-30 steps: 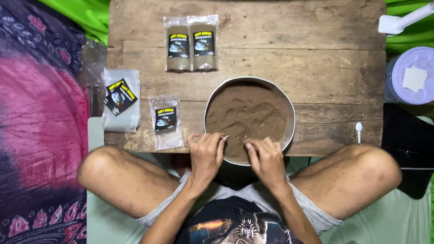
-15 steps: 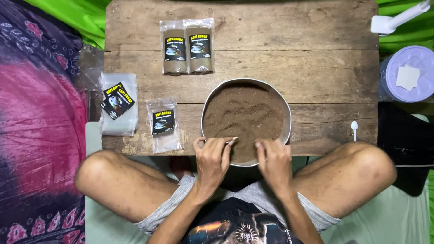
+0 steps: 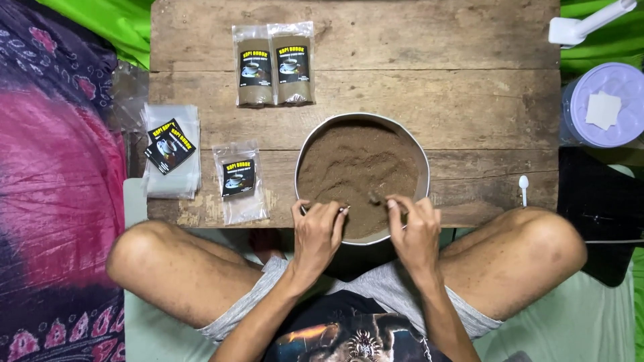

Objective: Manually sifting through coffee grounds in a bowl to identify and remove small impurities.

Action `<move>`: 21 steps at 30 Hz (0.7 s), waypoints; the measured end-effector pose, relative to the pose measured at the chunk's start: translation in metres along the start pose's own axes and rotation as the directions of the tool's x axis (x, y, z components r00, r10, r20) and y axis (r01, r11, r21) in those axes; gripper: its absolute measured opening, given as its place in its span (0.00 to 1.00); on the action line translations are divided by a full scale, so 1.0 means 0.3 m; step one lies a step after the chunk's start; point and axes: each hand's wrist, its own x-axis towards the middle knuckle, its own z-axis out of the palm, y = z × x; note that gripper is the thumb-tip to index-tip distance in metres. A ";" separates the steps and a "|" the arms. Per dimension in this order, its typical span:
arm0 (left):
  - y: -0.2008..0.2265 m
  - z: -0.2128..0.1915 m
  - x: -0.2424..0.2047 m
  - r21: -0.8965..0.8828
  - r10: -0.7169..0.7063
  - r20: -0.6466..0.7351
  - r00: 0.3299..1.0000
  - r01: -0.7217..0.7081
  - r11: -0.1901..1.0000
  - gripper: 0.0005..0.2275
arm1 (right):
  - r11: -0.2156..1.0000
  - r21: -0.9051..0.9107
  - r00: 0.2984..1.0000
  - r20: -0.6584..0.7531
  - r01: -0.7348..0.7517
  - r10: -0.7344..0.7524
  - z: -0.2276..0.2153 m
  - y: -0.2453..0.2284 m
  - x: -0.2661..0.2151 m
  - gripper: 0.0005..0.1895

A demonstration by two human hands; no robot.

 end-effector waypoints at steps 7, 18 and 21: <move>0.031 -0.143 0.075 0.019 -0.046 -0.132 0.990 0.049 0.999 0.04 | 0.994 0.101 0.988 0.143 0.050 -0.064 0.002 -0.118 -0.013 0.07; -0.038 -0.135 0.050 0.124 -0.006 -0.076 0.997 0.015 0.992 0.01 | 0.968 0.249 0.986 0.154 0.021 -0.061 0.024 -0.153 0.054 0.08; 0.056 -0.191 0.049 0.017 -0.008 -0.059 0.998 0.009 1.000 0.03 | 0.994 0.105 0.996 0.074 0.033 -0.041 -0.054 -0.215 0.111 0.08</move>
